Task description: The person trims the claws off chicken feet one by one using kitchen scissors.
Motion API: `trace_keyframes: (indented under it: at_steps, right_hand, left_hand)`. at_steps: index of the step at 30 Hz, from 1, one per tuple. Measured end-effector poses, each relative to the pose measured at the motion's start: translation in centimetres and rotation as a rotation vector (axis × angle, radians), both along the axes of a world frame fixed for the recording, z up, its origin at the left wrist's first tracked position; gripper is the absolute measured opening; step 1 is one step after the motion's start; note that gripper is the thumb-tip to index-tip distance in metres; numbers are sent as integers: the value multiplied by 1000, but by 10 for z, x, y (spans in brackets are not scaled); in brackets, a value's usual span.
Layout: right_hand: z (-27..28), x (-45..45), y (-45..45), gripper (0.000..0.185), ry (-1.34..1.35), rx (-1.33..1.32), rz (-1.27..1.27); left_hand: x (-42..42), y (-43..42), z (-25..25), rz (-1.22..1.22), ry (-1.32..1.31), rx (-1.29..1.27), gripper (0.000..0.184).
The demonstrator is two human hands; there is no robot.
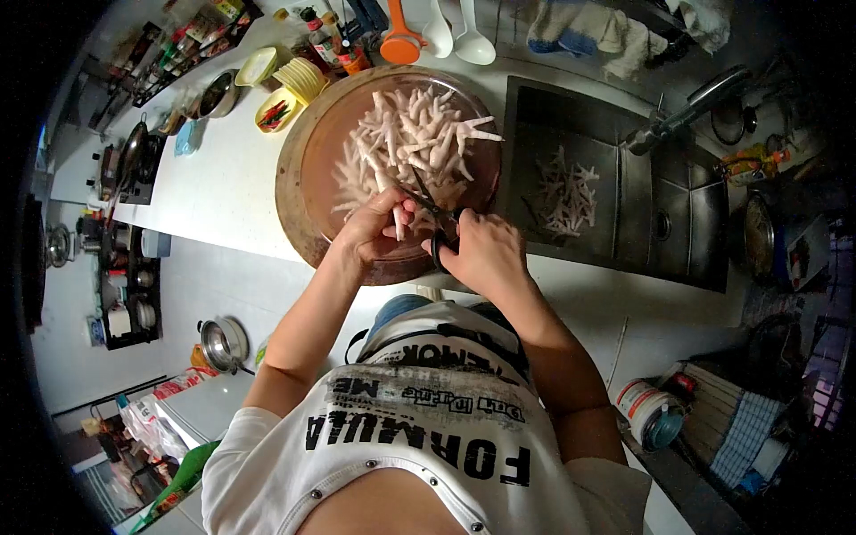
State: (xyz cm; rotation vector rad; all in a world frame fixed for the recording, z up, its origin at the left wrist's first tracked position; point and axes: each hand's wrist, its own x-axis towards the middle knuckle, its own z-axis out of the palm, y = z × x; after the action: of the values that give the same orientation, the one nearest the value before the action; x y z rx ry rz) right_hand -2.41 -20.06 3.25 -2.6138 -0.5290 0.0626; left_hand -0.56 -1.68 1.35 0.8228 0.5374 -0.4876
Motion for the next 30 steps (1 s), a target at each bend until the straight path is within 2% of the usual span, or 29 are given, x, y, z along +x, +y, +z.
trace_keyframes:
  at_steps: [4, 7, 9, 10, 13, 14, 15, 16, 17, 19, 22, 26, 30]
  right_hand:
    - [-12, -2, -6, 38, 63, 3, 2]
    - [-10, -6, -8, 37, 99, 34, -3]
    - [-12, -7, -11, 38, 118, 14, 2]
    - [-13, -7, -11, 39, 134, -5, 4]
    - [-17, -7, -11, 44, 270, 102, -64]
    - [-17, -8, -12, 44, 272, 101, -70]
    - [-15, -7, -12, 44, 407, 176, -102]
    - [-14, -6, -13, 44, 541, 251, -133]
    - [-16, -5, -14, 44, 539, 251, -135]
    - [-20, -3, -18, 45, 640, 437, -147]
    - [-13, 1, -19, 53, 623, 341, -126]
    - [-3, 4, -18, 53, 550, 280, -102]
    - [5, 4, -18, 45, 471, 216, -78]
  left_hand:
    - [5, -3, -4, 43, 81, -16, 17]
    - [8, 0, -7, -74, 59, -99, 18]
    - [8, -6, -6, -77, 45, 73, 20]
    - [8, -7, -6, -78, 46, 75, 20]
    - [7, -13, -13, -46, 139, -75, 23]
    - [6, -12, -18, -63, 52, 17, 21]
    - [7, -12, -19, -78, -40, 110, 20]
    - [7, -11, -19, -80, -42, 109, 20]
    - [7, -11, -18, -39, -113, 122, 18]
    - [3, -10, -13, -2, -181, 135, 19]
    - [-1, -11, -6, -92, -262, 199, 29]
    - [-6, -14, -6, -113, -357, 394, 25]
    - [-8, -11, -4, -148, -399, 300, 24]
